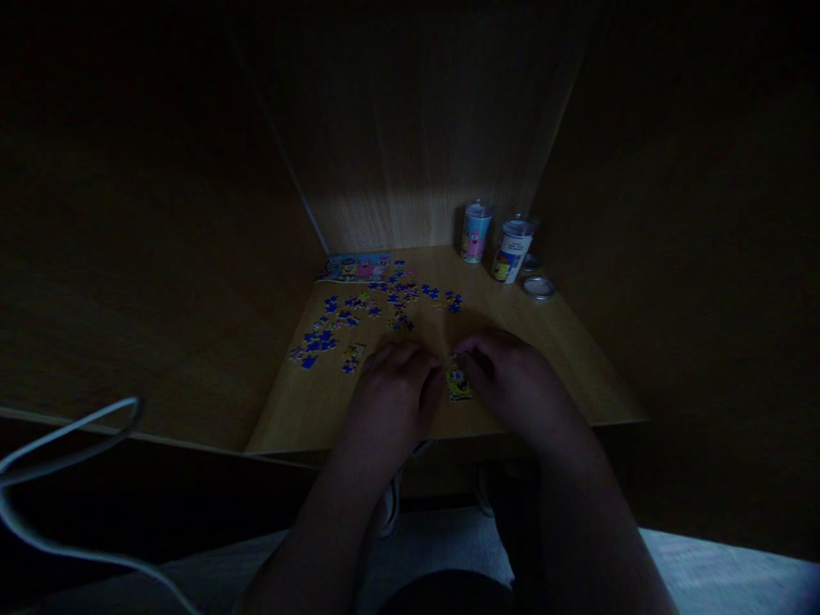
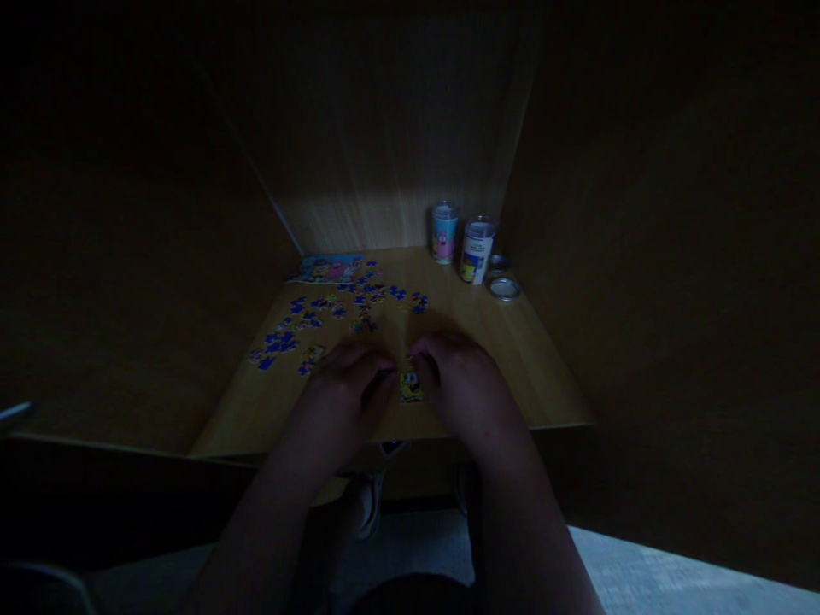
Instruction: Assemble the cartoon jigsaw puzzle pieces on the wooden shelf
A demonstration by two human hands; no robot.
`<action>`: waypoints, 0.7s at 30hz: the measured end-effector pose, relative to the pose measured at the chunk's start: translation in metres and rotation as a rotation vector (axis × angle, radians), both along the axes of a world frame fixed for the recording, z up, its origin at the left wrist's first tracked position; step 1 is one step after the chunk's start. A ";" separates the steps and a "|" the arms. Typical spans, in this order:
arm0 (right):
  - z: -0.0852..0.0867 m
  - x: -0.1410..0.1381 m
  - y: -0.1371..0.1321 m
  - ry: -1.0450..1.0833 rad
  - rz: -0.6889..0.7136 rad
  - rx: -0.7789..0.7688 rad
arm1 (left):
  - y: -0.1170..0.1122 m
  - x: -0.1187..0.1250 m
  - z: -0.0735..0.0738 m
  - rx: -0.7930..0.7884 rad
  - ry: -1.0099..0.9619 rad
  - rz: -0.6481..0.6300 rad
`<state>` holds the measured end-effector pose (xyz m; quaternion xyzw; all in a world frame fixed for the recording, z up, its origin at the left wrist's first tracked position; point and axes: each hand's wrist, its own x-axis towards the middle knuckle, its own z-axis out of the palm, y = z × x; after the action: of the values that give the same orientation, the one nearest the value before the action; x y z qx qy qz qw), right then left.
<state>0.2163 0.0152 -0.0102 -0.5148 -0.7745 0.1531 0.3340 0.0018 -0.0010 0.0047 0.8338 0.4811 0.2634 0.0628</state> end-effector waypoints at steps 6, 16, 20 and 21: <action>0.002 0.000 -0.001 0.005 -0.001 0.003 | 0.001 0.000 -0.001 0.000 -0.002 -0.004; 0.002 -0.001 -0.001 0.013 0.000 0.008 | 0.000 0.000 -0.002 0.016 -0.011 -0.001; 0.003 -0.001 -0.002 0.007 -0.001 0.002 | 0.000 0.000 -0.002 -0.002 -0.012 0.005; 0.003 -0.001 -0.002 0.006 -0.001 0.000 | 0.000 0.000 -0.002 -0.001 -0.016 0.005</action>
<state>0.2157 0.0129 -0.0070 -0.5147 -0.7732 0.1543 0.3367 0.0021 -0.0010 0.0026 0.8303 0.4830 0.2699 0.0666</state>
